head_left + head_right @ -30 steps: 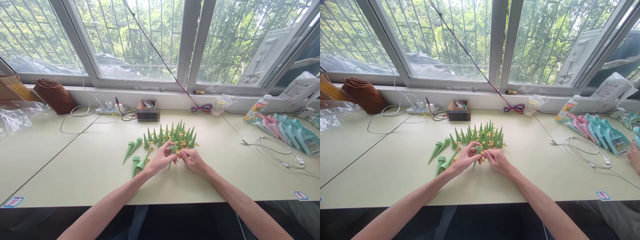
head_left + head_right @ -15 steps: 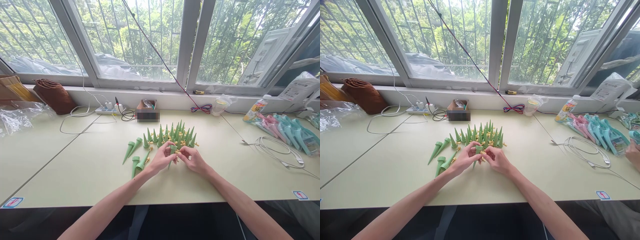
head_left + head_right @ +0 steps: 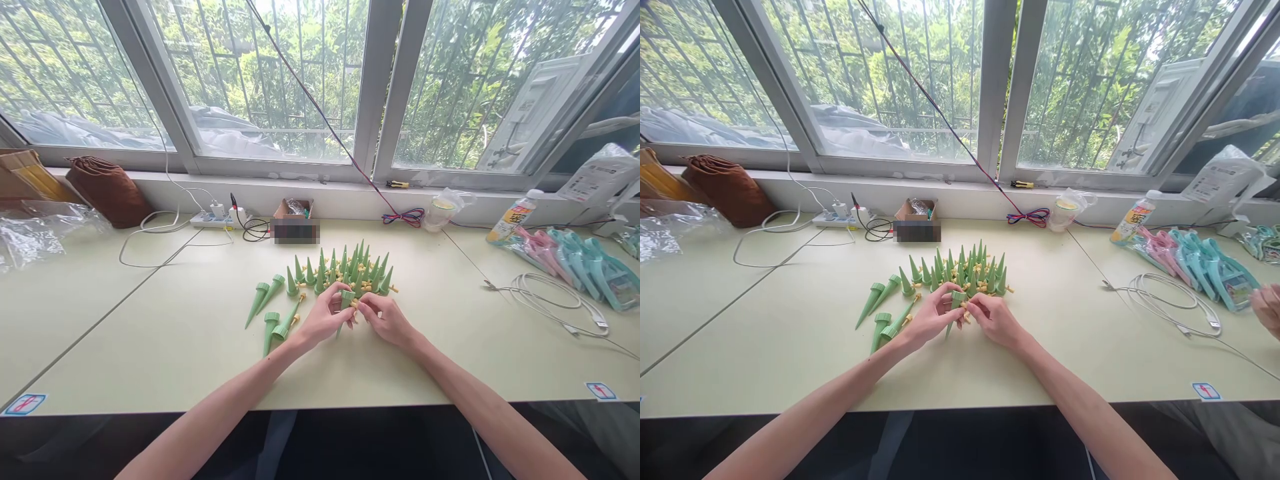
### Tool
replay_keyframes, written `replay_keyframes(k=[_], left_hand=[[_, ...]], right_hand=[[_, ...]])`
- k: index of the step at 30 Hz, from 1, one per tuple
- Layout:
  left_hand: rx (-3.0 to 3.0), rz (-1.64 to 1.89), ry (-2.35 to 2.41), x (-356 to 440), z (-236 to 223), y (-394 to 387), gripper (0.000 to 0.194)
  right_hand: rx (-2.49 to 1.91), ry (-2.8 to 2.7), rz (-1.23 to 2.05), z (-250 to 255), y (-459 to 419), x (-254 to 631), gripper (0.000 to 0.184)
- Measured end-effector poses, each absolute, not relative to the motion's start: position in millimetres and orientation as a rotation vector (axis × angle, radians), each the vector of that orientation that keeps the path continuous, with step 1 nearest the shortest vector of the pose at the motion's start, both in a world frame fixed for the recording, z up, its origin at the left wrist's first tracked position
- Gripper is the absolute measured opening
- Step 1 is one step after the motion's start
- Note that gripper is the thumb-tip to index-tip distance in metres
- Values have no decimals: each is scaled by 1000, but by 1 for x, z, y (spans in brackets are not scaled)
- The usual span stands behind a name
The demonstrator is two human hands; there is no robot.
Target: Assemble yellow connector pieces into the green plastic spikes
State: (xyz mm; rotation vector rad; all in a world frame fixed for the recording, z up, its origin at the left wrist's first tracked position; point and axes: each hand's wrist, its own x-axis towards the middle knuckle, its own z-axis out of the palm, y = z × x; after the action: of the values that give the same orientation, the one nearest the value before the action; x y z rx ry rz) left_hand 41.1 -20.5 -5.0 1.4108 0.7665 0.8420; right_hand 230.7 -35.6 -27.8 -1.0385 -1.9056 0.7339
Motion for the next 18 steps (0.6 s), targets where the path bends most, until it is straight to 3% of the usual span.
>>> replay_keyframes(k=[6, 15, 18], left_hand=[[1415, 840, 774, 41, -3, -21, 36], [1446, 828, 763, 40, -5, -21, 35], [1450, 833, 764, 41, -4, -21, 35]], right_hand=[[-1016, -1879, 824, -26, -38, 230, 26], [-1029, -1953, 692, -28, -35, 231, 44], [-1032, -1937, 716, -28, -34, 231, 41]])
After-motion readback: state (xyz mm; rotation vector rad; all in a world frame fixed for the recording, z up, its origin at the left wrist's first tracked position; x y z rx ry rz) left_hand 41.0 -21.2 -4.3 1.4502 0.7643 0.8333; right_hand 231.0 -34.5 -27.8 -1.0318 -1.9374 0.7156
